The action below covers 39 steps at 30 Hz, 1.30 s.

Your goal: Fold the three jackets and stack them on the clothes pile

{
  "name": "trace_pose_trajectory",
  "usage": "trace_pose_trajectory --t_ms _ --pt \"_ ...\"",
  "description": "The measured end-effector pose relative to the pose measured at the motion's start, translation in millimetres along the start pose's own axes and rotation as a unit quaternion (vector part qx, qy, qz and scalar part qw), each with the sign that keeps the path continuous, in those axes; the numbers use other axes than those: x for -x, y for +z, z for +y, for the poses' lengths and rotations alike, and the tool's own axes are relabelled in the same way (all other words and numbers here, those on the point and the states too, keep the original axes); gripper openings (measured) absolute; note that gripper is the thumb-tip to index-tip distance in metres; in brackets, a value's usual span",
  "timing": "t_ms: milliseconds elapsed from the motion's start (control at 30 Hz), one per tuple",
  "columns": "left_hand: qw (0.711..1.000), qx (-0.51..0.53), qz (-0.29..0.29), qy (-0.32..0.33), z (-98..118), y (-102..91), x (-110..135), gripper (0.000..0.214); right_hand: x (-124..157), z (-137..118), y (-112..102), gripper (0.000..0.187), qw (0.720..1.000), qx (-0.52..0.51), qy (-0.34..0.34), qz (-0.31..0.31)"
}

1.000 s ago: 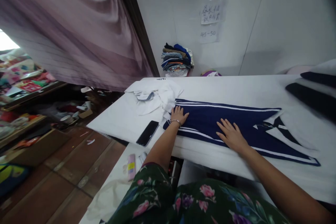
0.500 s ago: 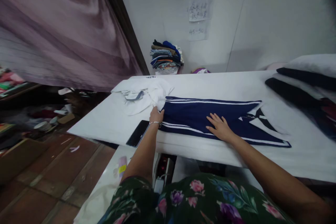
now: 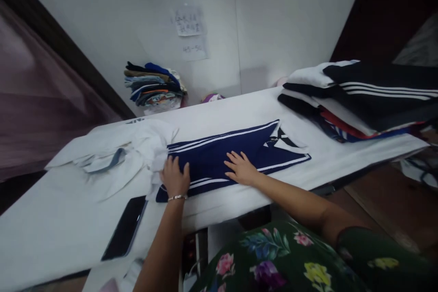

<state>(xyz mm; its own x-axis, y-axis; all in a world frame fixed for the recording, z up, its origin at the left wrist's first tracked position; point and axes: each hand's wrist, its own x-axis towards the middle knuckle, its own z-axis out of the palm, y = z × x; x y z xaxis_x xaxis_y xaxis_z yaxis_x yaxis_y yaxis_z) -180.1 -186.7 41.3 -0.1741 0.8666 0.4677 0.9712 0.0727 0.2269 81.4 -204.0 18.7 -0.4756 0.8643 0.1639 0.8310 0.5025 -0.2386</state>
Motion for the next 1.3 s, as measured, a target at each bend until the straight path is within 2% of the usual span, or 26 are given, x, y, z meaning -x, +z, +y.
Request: trace_pose_trajectory --t_ms 67,133,233,533,667,767,900,1033,1133,1300 --pt "0.994 0.016 -0.074 0.076 28 6.3 10 0.051 0 0 -1 0.056 1.000 -0.002 0.002 -0.003" --pt "0.981 0.013 -0.155 0.121 50 13.4 18 0.051 0 -1 -3 0.056 1.000 -0.006 0.005 -0.005" --pt "0.966 -0.002 -0.219 0.139 61 21.8 25 0.052 2 -2 -5 0.055 1.000 -0.019 0.006 -0.001" --pt "0.969 0.004 -0.208 0.134 53 23.6 28 0.055 5 -4 -3 0.052 0.999 -0.050 0.010 0.014" --pt "0.969 0.010 -0.211 0.131 56 20.6 29 0.055 -1 3 -9 0.052 0.993 -0.113 0.021 -0.027" --pt "0.969 0.013 -0.210 0.128 56 20.0 29 0.055 -16 25 -25 0.053 0.990 -0.128 0.045 -0.031" --pt "0.970 0.018 -0.208 0.123 55 21.2 30 0.055 -36 77 -43 0.056 0.991 -0.033 0.127 -0.013" --pt "0.971 0.024 -0.204 0.121 54 22.7 30 0.055 -36 122 -38 0.060 0.975 0.015 0.220 -0.038" --pt "0.971 0.031 -0.201 0.126 53 23.3 31 0.054 -28 131 -28 0.062 0.976 0.015 0.216 -0.015" --pt "0.971 0.039 -0.200 0.124 53 23.5 31 0.054 -23 128 -24 0.062 0.980 0.007 0.197 0.008"
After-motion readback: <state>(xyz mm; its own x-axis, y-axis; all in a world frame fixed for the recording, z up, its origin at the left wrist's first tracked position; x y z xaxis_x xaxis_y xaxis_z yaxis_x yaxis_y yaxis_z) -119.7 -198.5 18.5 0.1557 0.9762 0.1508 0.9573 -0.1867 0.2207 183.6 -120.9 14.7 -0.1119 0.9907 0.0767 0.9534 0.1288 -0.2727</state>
